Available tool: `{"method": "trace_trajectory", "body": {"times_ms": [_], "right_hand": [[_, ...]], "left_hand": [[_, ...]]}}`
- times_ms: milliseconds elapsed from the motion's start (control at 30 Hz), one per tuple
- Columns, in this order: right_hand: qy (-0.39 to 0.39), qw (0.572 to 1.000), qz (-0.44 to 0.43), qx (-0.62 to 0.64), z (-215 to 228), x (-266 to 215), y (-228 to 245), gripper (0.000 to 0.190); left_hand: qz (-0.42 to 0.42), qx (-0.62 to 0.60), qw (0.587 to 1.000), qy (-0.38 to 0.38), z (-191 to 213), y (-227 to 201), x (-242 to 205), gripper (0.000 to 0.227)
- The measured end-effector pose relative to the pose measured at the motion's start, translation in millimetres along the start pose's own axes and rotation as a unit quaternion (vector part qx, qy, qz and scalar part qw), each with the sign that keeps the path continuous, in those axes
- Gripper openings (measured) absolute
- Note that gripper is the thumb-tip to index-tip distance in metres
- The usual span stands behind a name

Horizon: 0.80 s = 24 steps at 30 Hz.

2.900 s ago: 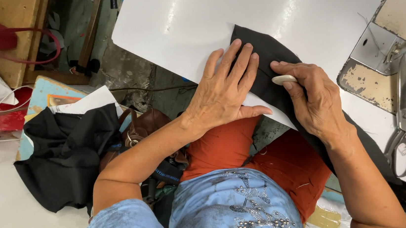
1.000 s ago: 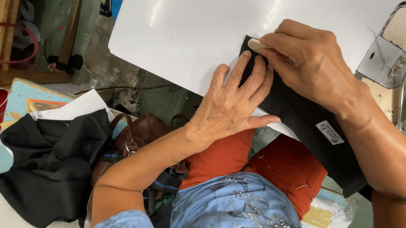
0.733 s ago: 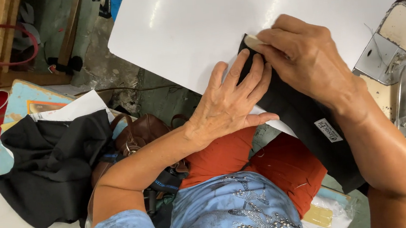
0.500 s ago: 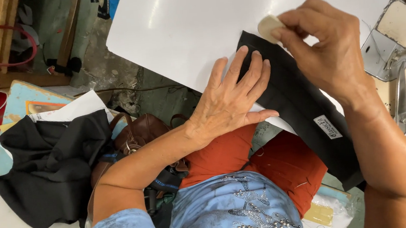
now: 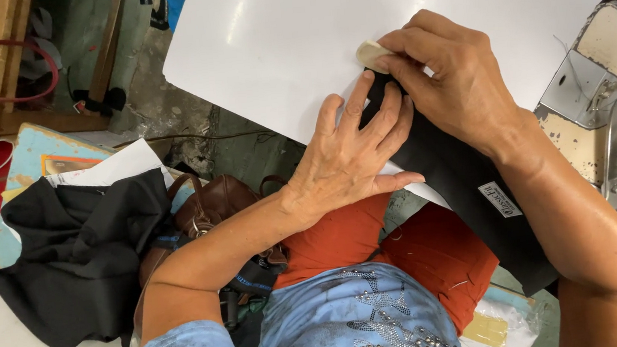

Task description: Marking a strip of black fabric with chalk and then trimming the edge with scissors at a sewing station

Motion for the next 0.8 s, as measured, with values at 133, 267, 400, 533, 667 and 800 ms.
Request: {"method": "trace_trajectory", "body": {"times_ms": [133, 267, 400, 533, 667, 800], "right_hand": [[0.002, 0.995, 0.067, -0.068, -7.0, 0.3, 5.0, 0.001], [0.012, 0.995, 0.071, -0.065, -4.0, 2.2, 8.9, 0.002], [0.025, 0.995, 0.072, -0.07, -8.1, -0.3, 8.6, 0.004], [0.022, 0.995, 0.08, -0.061, -8.0, 3.6, 12.8, 0.005], [0.023, 0.994, 0.066, -0.08, -6.1, -2.0, 5.3, 0.003], [0.021, 0.994, 0.083, -0.069, -1.7, -4.0, 13.0, 0.004]], "left_hand": [[0.011, -0.034, 0.999, -0.013, -0.2, 1.5, -0.7, 0.089], [0.011, -0.028, 0.999, -0.014, 0.8, 2.5, 0.8, 0.089], [0.011, -0.016, 1.0, -0.003, 1.6, 3.5, -1.3, 0.093], [0.011, -0.025, 0.999, -0.018, 1.6, 2.6, -0.8, 0.09], [0.01, -0.021, 1.0, -0.015, 1.5, 2.8, -1.7, 0.091], [0.005, -0.022, 1.0, -0.019, 0.5, 0.7, -1.3, 0.091]]}}
Point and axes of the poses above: each hand's wrist, its own x-axis towards the middle knuckle, its own z-axis out of the back of the hand, y = z × x, the point moved 10 cm from there along x, towards the middle knuckle, and after that the axes turned 11 degrees about x, right-handed, at the moved point
